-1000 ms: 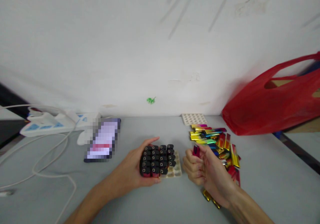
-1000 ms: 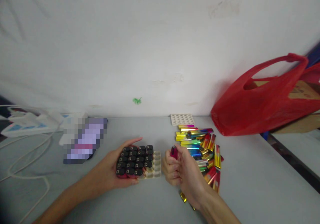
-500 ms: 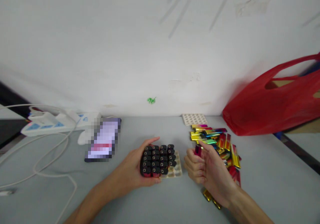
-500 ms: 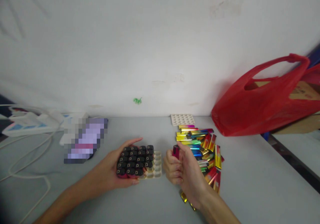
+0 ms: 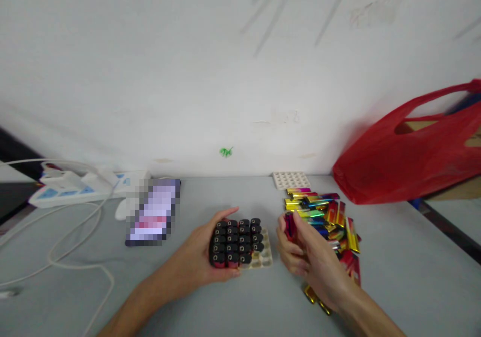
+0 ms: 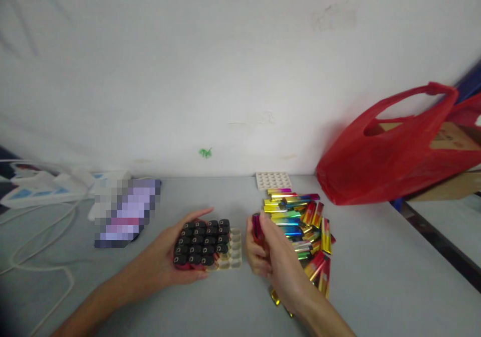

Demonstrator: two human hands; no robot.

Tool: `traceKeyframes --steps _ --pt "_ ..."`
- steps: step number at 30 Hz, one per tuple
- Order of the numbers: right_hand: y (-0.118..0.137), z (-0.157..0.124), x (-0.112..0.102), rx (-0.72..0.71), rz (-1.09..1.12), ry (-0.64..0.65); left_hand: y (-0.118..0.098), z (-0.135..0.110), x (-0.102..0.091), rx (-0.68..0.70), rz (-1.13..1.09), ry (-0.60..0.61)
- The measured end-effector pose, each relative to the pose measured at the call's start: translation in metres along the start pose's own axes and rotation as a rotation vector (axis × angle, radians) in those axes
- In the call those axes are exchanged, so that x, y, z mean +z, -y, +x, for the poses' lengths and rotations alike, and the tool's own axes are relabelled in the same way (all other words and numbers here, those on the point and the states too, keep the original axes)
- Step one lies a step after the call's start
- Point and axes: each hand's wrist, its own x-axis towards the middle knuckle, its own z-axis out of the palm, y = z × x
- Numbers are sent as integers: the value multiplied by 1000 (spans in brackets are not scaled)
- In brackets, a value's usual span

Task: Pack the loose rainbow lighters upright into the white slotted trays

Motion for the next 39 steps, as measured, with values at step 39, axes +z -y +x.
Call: traceKeyframes --steps 39 --pt "2 -15 -6 -573 -1132 -45 -2 -1 0 13 65 -16"
